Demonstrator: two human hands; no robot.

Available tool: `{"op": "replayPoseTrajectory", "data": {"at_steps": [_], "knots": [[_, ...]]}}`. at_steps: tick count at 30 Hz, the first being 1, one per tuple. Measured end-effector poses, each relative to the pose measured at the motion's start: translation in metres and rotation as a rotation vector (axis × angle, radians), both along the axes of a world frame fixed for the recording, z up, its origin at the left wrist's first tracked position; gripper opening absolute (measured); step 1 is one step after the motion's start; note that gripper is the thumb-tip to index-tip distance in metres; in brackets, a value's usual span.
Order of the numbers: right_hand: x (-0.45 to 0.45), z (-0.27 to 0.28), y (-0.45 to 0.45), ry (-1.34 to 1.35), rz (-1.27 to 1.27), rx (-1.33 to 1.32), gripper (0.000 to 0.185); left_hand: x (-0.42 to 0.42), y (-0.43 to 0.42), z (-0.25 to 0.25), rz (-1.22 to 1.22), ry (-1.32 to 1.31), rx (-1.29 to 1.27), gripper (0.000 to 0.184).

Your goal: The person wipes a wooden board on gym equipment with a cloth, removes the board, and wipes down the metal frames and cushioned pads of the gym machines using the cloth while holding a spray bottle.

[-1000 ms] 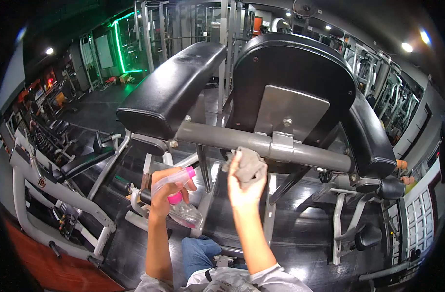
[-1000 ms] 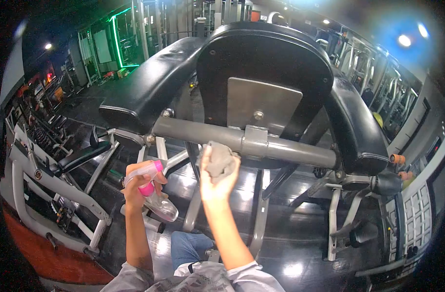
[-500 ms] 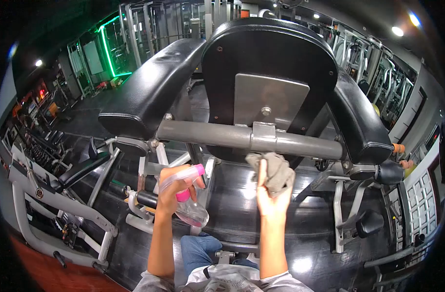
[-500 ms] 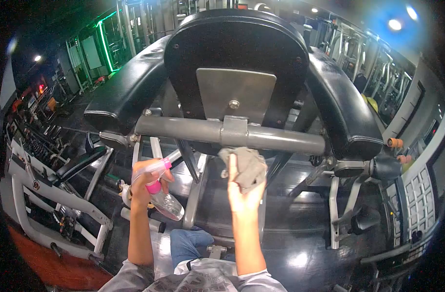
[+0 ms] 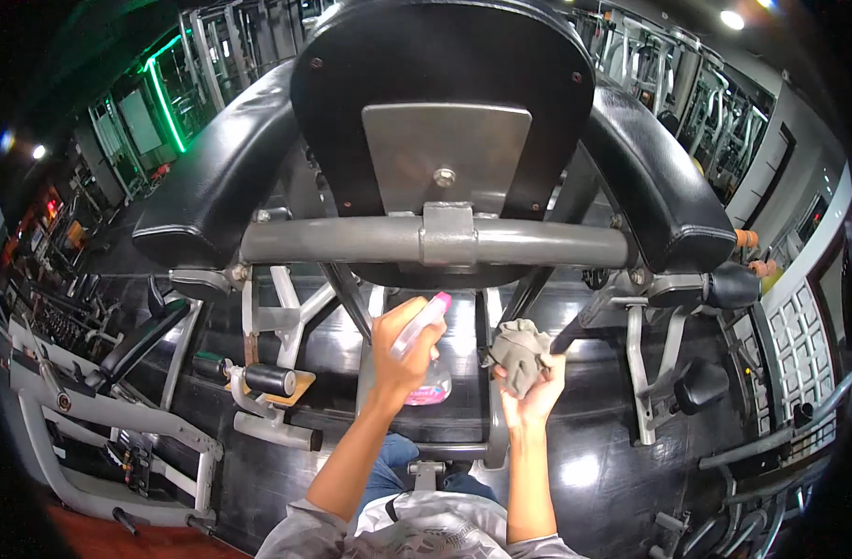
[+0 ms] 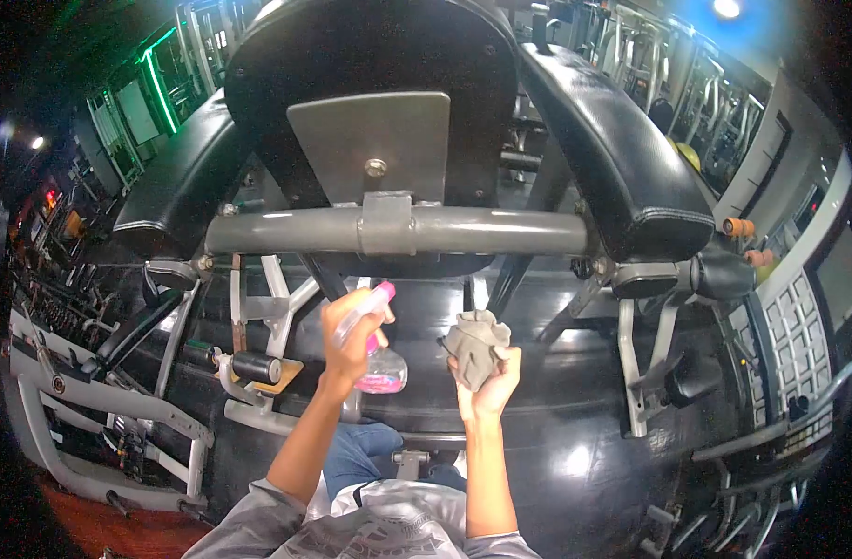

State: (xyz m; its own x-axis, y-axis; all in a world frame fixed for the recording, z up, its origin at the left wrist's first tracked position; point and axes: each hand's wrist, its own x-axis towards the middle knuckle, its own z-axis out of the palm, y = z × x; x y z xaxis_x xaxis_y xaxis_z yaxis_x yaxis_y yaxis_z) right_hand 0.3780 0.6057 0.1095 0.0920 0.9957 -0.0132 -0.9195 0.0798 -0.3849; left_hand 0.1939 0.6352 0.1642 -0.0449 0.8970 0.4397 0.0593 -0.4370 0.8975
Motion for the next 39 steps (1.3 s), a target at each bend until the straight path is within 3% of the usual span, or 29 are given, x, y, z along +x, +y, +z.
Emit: {"op": "replayPoseTrajectory", "data": {"at_steps": [4,6,12,16,22,23,27,35,39], "knots": [[0.007,-0.038,-0.007,-0.226,-0.02,-0.006,0.058,0.017,0.018,-0.012,0.082,0.103,0.094,0.016],[0.009,-0.035,-0.013,-0.321,-0.023,-0.191,0.07,0.017,0.025,-0.017,0.129,0.153,0.164,0.017],[0.0,-0.054,-0.006,-0.767,-0.222,-0.167,0.058,0.008,0.014,-0.012,0.093,0.126,0.089,0.02],[-0.02,-0.027,0.015,-1.283,-0.686,0.228,0.043,-0.005,-0.001,-0.014,-0.021,-0.001,-0.004,0.023],[-0.05,0.014,0.074,-1.407,-0.99,0.64,0.055,-0.018,-0.018,-0.02,-0.039,-0.119,-0.08,0.03],[-0.052,0.019,0.083,-1.441,-1.018,0.675,0.049,-0.02,-0.02,-0.02,-0.039,-0.116,-0.083,0.03],[-0.063,0.011,0.11,-1.487,-1.173,0.622,0.041,-0.029,-0.023,-0.019,-0.052,-0.109,-0.103,0.032],[-0.046,-0.054,0.112,-1.511,-1.021,0.414,0.047,-0.031,-0.023,-0.014,-0.064,-0.112,-0.087,0.033],[-0.028,-0.031,0.108,-1.478,-1.074,0.41,0.042,-0.032,-0.025,-0.013,-0.062,-0.098,-0.118,0.034]]}}
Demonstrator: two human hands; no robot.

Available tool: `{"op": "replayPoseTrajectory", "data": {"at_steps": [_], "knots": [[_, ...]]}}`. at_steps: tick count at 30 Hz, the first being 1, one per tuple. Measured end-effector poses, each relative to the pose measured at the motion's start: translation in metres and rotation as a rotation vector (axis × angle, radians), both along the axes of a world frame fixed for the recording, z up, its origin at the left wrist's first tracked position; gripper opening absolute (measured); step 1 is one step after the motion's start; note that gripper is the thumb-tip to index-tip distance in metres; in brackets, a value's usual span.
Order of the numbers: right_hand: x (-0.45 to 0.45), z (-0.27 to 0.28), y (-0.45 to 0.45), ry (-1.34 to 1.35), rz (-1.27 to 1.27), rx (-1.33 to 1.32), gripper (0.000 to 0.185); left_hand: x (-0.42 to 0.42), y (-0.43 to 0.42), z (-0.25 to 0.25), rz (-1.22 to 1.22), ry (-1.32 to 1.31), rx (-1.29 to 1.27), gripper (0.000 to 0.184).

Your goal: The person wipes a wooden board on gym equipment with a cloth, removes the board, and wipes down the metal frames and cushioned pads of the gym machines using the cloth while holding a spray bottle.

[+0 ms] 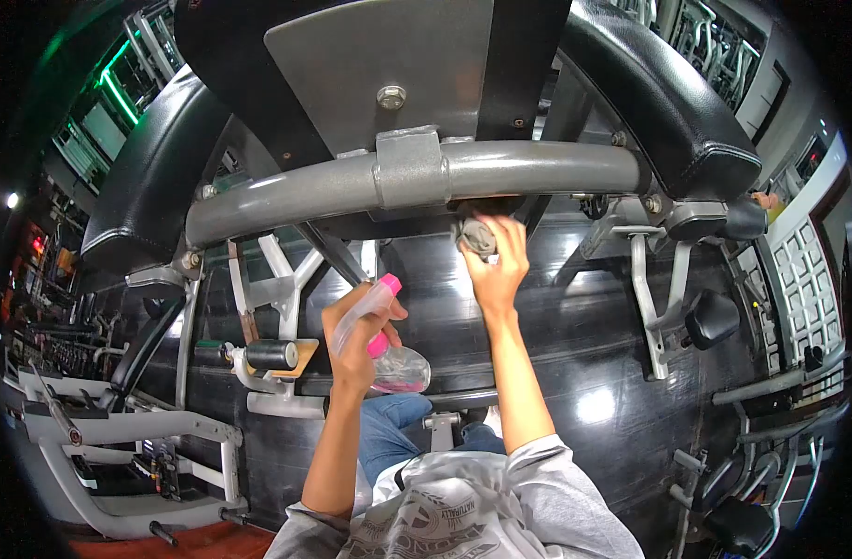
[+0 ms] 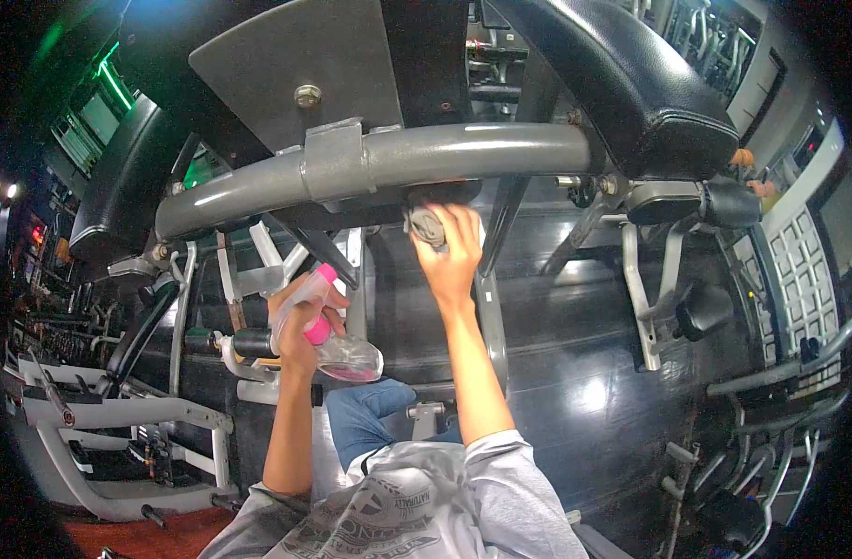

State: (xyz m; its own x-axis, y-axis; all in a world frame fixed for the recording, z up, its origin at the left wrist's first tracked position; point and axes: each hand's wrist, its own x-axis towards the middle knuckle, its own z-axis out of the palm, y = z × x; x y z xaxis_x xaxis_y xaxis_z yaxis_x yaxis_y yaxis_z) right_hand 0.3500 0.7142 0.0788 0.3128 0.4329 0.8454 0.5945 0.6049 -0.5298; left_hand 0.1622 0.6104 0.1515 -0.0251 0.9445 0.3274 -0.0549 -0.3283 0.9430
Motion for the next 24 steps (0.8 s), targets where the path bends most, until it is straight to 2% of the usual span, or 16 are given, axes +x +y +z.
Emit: {"op": "replayPoseTrajectory", "data": {"at_steps": [5,7,9,10,12,14,16,18,21,24], "knots": [[0.007,0.062,0.0,-0.03,-0.056,0.199,0.035,0.0,0.003,-0.003,-0.015,-0.02,-0.003,0.034],[0.009,0.047,0.005,-0.09,-0.061,0.244,0.036,0.003,0.004,0.0,-0.001,-0.014,-0.02,0.034],[0.011,0.024,0.002,-0.095,0.009,0.033,0.04,0.005,0.005,0.003,0.014,0.021,-0.044,0.04],[0.012,0.011,0.004,-0.108,0.005,0.013,0.041,0.006,0.005,0.004,0.03,0.056,-0.071,0.047],[0.018,-0.001,0.005,-0.122,-0.001,-0.001,0.042,0.005,0.005,0.002,0.016,0.053,-0.065,0.047],[0.024,-0.001,0.005,-0.132,0.016,0.007,0.043,0.005,0.005,0.001,0.004,0.047,-0.054,0.046],[0.028,0.013,0.002,-0.104,-0.006,0.032,0.042,0.003,0.004,0.0,-0.037,-0.039,-0.015,0.034],[0.028,0.03,0.001,-0.07,-0.109,0.091,0.037,0.001,0.004,-0.001,-0.04,-0.035,-0.014,0.034],[0.022,0.058,-0.002,-0.006,-0.122,0.191,0.037,0.001,0.003,0.0,-0.042,-0.017,-0.015,0.034],[0.019,0.052,-0.001,-0.011,-0.139,0.178,0.039,0.001,0.004,-0.002,-0.045,-0.017,-0.008,0.034]]}}
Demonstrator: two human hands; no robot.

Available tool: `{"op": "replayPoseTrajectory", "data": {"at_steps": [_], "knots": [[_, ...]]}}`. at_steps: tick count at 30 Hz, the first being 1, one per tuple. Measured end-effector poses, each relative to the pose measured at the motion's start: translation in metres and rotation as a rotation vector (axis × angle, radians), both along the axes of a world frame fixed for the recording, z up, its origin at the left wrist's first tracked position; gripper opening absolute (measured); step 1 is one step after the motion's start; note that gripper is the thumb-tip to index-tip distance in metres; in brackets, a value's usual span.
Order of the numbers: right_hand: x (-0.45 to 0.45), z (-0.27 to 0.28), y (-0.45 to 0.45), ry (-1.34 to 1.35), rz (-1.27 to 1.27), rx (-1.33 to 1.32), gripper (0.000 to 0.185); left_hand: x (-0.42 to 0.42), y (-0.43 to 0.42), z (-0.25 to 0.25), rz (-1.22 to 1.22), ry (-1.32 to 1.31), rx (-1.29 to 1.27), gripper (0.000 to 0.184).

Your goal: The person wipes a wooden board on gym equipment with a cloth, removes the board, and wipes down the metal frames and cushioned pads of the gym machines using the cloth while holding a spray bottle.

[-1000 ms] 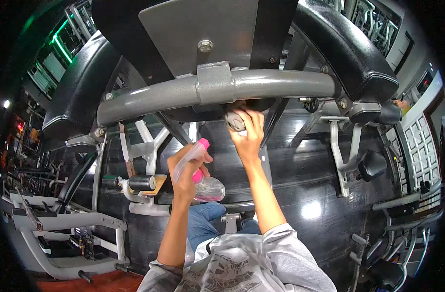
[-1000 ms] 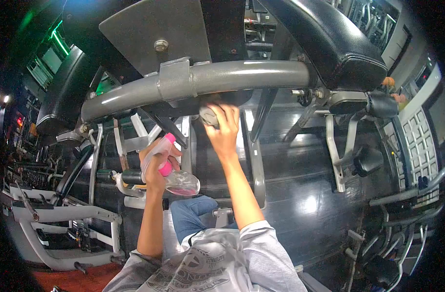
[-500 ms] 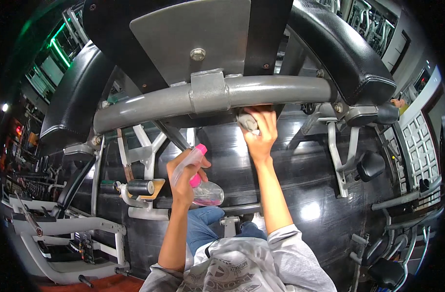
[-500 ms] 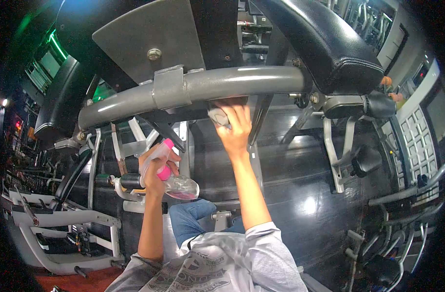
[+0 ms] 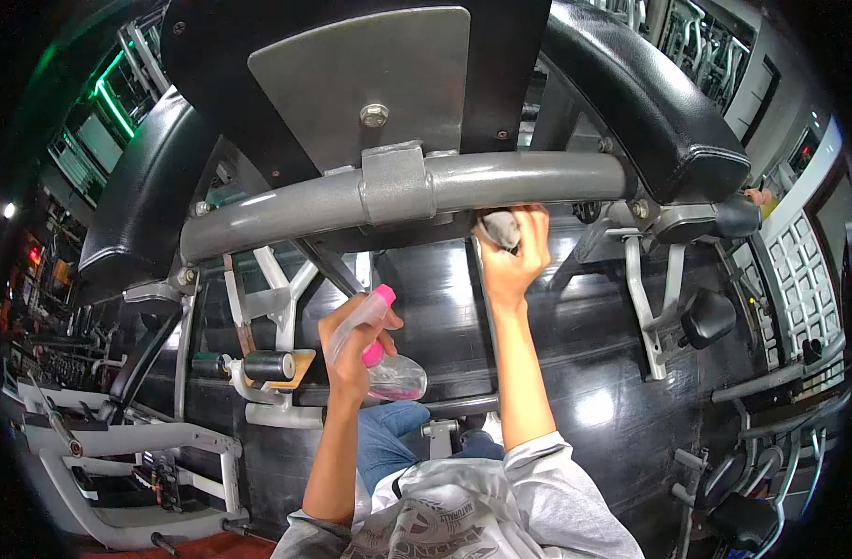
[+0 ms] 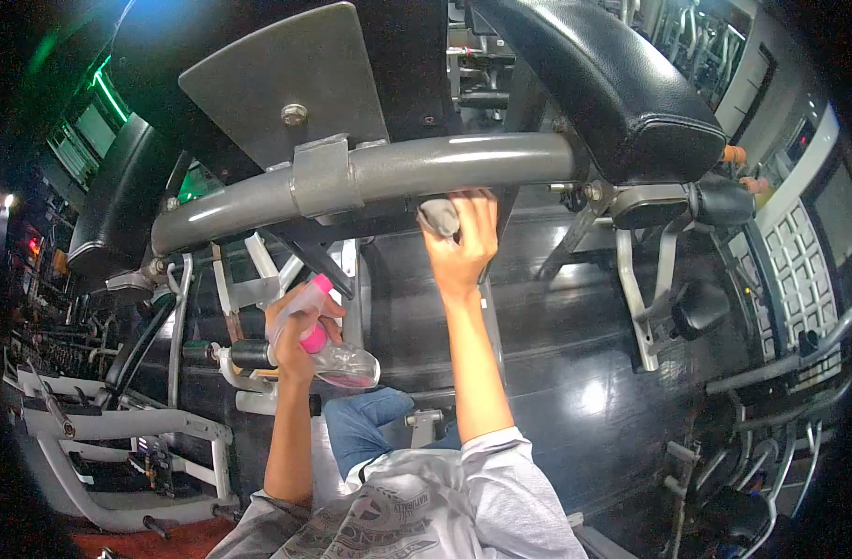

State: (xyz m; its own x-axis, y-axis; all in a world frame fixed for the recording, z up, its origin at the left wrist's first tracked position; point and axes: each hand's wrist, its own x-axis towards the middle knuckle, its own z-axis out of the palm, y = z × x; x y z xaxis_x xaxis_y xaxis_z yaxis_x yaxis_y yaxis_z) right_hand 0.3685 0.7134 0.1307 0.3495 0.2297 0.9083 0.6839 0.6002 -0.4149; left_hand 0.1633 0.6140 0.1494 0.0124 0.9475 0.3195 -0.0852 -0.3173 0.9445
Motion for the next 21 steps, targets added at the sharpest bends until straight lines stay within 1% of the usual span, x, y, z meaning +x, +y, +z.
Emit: {"op": "replayPoseTrajectory", "data": {"at_steps": [3,5,7,10,11,13,14,15,16,17,19,21], "knots": [[-0.004,-0.022,0.008,-0.025,-0.025,-0.003,0.04,0.0,0.001,-0.001,-0.003,-0.008,0.01,0.033],[-0.004,-0.047,0.012,0.074,-0.016,-0.085,0.041,0.0,-0.001,0.0,-0.001,-0.003,0.003,0.032],[-0.008,-0.071,0.013,0.103,-0.016,-0.132,0.043,-0.001,-0.001,0.002,0.004,-0.005,-0.02,0.032],[-0.022,-0.09,0.007,0.325,0.202,-0.353,0.043,0.0,-0.003,0.003,-0.004,-0.021,-0.004,0.033],[-0.022,-0.094,0.005,0.316,0.241,-0.403,0.042,0.0,-0.004,0.003,-0.005,-0.021,-0.002,0.033],[-0.019,-0.084,-0.003,0.311,0.272,-0.442,0.041,-0.001,-0.005,0.004,0.007,-0.02,-0.017,0.033],[-0.015,-0.078,-0.004,0.325,0.243,-0.391,0.04,-0.002,-0.005,0.004,0.009,-0.021,-0.014,0.033],[-0.012,-0.066,-0.008,0.339,0.215,-0.342,0.04,-0.003,-0.006,0.005,0.022,0.014,-0.02,0.04],[-0.008,-0.055,-0.007,0.371,0.177,-0.233,0.035,-0.004,-0.007,0.005,0.035,0.049,-0.027,0.047],[-0.005,-0.046,-0.008,0.437,0.172,-0.197,0.035,-0.005,-0.007,0.004,0.037,0.049,-0.03,0.047],[0.001,-0.031,-0.006,0.479,0.085,-0.109,0.038,-0.007,-0.008,0.003,0.043,0.031,-0.033,0.048],[0.0,-0.035,0.005,0.464,0.082,-0.131,0.04,-0.009,-0.008,0.002,0.049,0.031,-0.035,0.048]]}}
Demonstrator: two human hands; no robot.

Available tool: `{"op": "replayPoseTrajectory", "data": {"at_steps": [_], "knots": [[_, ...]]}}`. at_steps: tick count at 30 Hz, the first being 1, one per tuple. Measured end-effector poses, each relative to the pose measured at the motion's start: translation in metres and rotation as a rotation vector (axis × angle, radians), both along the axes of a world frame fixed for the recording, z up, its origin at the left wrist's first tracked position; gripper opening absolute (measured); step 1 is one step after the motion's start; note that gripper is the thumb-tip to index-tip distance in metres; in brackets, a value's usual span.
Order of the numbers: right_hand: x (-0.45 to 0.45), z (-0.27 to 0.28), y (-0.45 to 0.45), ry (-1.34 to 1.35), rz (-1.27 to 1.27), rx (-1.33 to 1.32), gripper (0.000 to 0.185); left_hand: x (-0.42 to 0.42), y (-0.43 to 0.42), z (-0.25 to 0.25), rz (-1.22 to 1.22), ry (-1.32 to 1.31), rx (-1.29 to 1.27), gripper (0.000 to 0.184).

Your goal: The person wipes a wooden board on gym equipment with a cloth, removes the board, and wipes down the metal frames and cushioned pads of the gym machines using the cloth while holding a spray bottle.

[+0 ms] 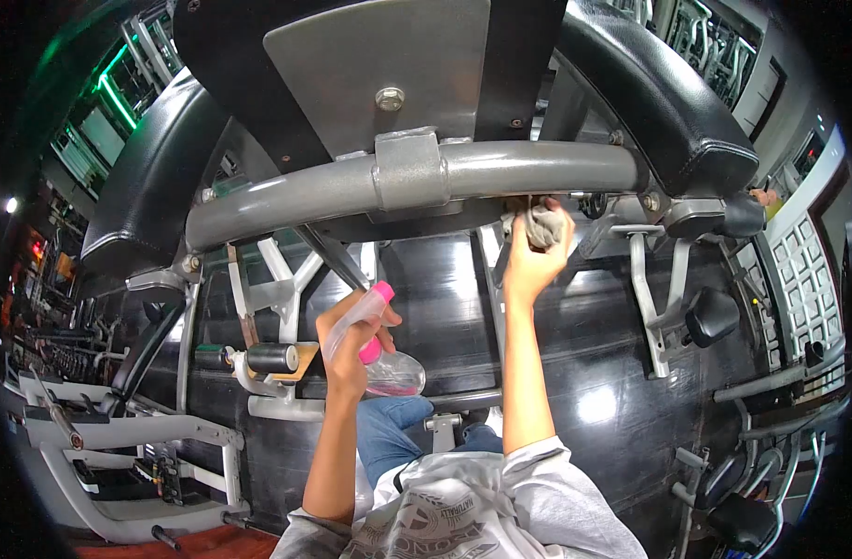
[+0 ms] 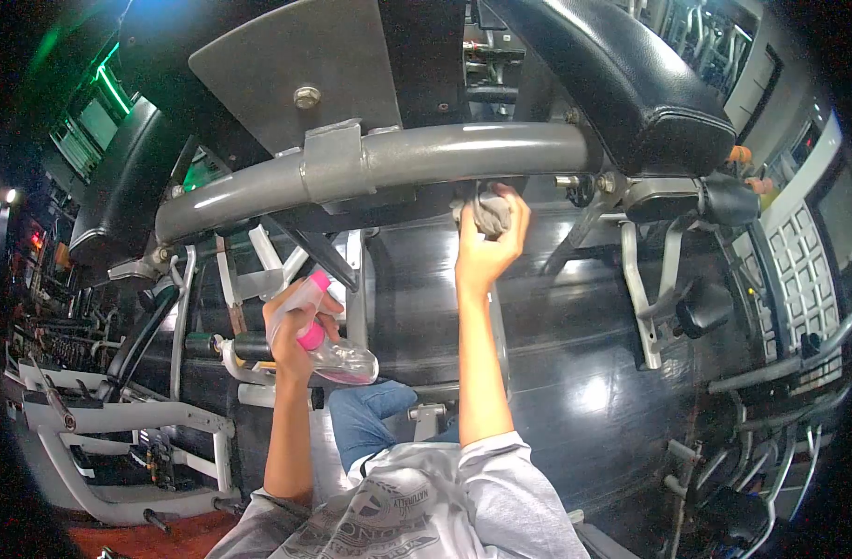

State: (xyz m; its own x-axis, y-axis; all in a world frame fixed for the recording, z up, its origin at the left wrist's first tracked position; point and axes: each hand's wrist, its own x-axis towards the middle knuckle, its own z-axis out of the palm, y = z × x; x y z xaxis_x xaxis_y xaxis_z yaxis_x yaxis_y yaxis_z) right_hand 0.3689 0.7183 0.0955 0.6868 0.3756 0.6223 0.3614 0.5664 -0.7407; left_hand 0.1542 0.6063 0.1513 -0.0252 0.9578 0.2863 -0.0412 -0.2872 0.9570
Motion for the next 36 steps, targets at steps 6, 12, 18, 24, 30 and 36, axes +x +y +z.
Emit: {"op": "replayPoseTrajectory", "data": {"at_steps": [6,12,18,24,30,36], "knots": [[-0.051,-0.044,0.021,0.151,0.007,-0.031,0.04,-0.005,0.003,-0.002,-0.01,-0.049,-0.001,0.04],[-0.106,-0.064,0.004,-0.004,0.286,-0.226,0.037,-0.012,0.002,-0.002,-0.002,-0.058,0.002,0.032],[-0.079,-0.02,-0.008,-0.127,0.181,-0.128,0.038,-0.024,0.001,-0.005,0.027,-0.056,0.004,0.034],[-0.072,0.035,-0.022,-0.199,0.075,0.095,0.042,-0.029,0.002,-0.008,0.029,-0.053,0.008,0.035],[-0.081,-0.02,0.0,-0.436,0.143,-0.02,0.047,-0.033,0.002,-0.007,0.043,-0.062,0.008,0.035],[-0.082,-0.061,0.004,-0.428,0.296,-0.139,0.05,-0.039,0.001,-0.009,0.047,-0.058,0.034,0.035]]}}
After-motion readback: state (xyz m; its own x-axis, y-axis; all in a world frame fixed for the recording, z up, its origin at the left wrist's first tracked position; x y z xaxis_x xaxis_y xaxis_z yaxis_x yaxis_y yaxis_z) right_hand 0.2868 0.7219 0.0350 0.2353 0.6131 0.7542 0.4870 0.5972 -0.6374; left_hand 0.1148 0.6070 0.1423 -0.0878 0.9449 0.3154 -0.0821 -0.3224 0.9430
